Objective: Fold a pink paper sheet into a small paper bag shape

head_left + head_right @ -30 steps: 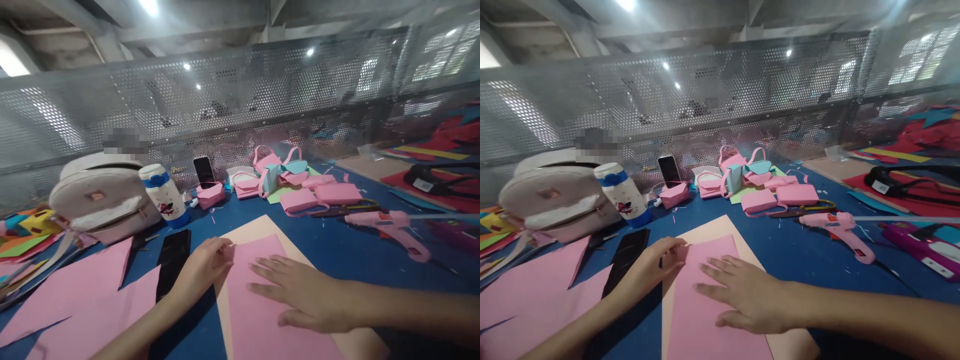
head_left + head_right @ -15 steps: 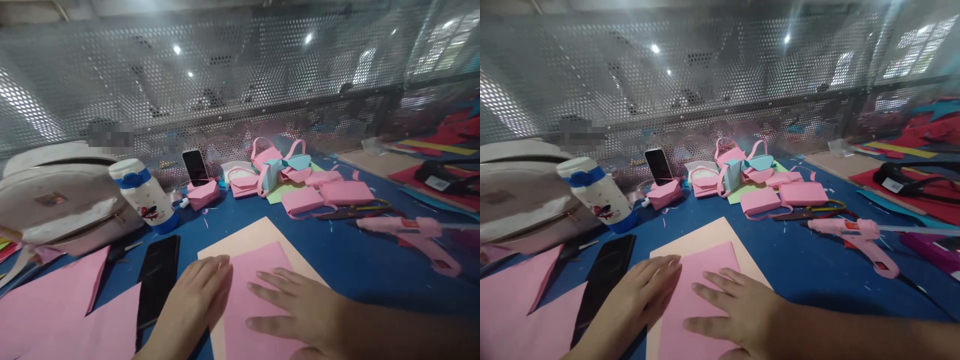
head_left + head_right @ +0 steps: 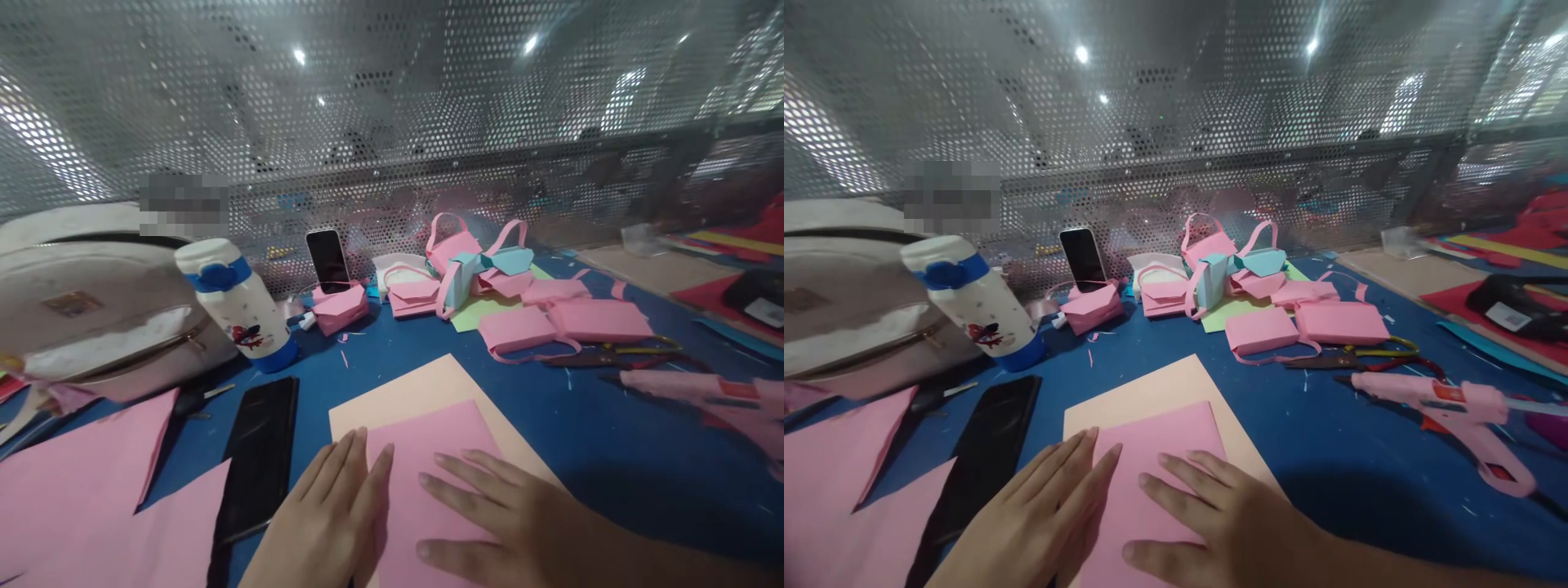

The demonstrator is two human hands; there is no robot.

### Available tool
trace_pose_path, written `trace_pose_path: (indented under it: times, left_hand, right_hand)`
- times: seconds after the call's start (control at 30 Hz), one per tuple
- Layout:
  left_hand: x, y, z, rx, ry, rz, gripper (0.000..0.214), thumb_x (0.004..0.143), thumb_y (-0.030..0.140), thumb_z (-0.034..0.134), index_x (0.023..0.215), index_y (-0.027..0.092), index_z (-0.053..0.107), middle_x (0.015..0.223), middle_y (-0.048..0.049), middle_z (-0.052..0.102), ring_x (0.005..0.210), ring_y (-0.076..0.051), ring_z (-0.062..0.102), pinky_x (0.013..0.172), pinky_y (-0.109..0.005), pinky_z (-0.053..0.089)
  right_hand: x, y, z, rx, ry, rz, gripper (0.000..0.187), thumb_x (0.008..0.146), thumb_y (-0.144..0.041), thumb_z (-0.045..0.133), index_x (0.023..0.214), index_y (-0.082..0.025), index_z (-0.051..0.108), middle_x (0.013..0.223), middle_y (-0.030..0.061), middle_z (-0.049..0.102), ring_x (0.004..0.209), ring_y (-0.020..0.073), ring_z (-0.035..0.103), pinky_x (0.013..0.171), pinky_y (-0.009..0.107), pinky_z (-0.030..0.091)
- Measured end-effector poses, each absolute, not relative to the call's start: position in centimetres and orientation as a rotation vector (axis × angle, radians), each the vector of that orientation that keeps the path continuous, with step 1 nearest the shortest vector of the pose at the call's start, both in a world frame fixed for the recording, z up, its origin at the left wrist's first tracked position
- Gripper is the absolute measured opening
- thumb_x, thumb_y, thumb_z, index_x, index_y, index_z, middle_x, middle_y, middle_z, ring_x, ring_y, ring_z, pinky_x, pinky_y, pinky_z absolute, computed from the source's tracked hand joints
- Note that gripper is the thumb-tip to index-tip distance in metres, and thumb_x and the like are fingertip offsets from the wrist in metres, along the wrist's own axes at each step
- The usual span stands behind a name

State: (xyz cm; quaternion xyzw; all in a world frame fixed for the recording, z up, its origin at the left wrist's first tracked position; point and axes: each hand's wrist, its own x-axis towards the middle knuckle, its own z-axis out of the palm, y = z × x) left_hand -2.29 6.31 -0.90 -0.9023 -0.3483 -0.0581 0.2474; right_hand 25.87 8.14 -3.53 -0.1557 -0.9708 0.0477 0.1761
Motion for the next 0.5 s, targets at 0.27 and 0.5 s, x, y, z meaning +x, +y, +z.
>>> trace_pose_path:
  times: [0.27,0.5]
  left_hand:
    - [-2.2,5.5,-0.3,-2.424,-0.887,-0.122,0.049,0.083,0.010,0.039,0.129,0.011,0.057,0.134,-0.0157,0.058,0.118,-0.030,0.060,0.086,-0.039,0.058]
    - [-1.3,5.4,0.7,-2.513,-0.820,-0.256,0.043,0.089,0.009,0.034,0.120,0.008,0.064,0.126,-0.0165,0.064,0.111,-0.026,0.065,0.087,-0.036,0.058]
  right_hand:
    - [25.8,8.2,-3.1,-0.439,-2.758,0.188,0.049,0.099,-0.039,0.043,0.147,-0.037,0.034,0.152,0.0082,0.028,0.136,0.0323,0.035,0.105,0.054,0.039]
    - [26.1,8.2,-1.6,-0.427,-2.833,0.212,0.050,0.100,-0.037,0.042,0.148,-0.035,0.032,0.152,0.0099,0.029,0.137,0.0320,0.035,0.105,0.053,0.040]
